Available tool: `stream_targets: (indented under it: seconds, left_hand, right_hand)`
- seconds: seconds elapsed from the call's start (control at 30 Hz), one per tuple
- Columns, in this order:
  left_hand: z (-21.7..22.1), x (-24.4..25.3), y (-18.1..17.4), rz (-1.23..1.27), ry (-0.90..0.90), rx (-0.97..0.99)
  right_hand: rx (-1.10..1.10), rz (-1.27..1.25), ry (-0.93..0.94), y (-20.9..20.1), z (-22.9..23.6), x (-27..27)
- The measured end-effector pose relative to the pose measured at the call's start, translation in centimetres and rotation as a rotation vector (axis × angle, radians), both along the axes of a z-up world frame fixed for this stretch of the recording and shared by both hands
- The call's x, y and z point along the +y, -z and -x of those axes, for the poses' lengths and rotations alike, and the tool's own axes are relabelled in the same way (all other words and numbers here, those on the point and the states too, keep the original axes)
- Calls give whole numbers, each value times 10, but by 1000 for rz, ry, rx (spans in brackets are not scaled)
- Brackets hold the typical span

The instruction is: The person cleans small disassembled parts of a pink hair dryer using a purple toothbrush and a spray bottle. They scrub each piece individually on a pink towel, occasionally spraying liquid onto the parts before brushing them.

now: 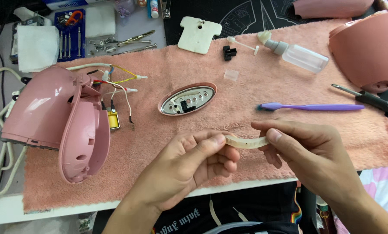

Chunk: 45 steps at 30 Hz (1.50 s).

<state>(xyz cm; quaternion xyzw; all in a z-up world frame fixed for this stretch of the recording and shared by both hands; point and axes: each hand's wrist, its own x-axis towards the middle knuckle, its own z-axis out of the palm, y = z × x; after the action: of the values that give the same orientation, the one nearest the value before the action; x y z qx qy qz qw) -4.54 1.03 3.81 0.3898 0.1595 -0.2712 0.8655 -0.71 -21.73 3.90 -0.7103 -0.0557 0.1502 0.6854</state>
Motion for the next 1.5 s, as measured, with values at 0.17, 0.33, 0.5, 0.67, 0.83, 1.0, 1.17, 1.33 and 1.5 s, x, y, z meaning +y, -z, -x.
stream_targets:
  seconds: [0.17, 0.33, 0.5, 0.67, 0.83, 1.0, 1.17, 1.33, 1.5]
  left_hand:
    - [2, -5, 11, 127, 25, 71]
    - [3, -8, 10, 294, 32, 84]
    - [2, -10, 12, 372, 57, 0]
    - [-1, -17, 17, -144, -192, -110]
    - [1, -27, 7, -422, -224, -221]
    - [5, -32, 3, -448, -214, -400]
    - [5, -30, -4, -589, -173, -443]
    - [3, -29, -6, -631, -169, -483]
    - [-2, -24, -6, -707, -173, -486]
  right_hand:
    - [-17, -46, -32, 2, 0, -3]
    - [-19, -36, -22, 2, -1, -1]
    - [-99, 31, -63, 4, -3, 0]
    - [-189, 200, -42, -7, -2, 7]
    - [-384, 351, -77, -11, 1, 17]
    - [-89, 141, -96, -6, -3, 17]
    - [-209, 203, -193, -4, -7, 12]
    - [-354, 319, -231, -5, -8, 8]
    - [-45, 92, -231, -4, -17, -4]
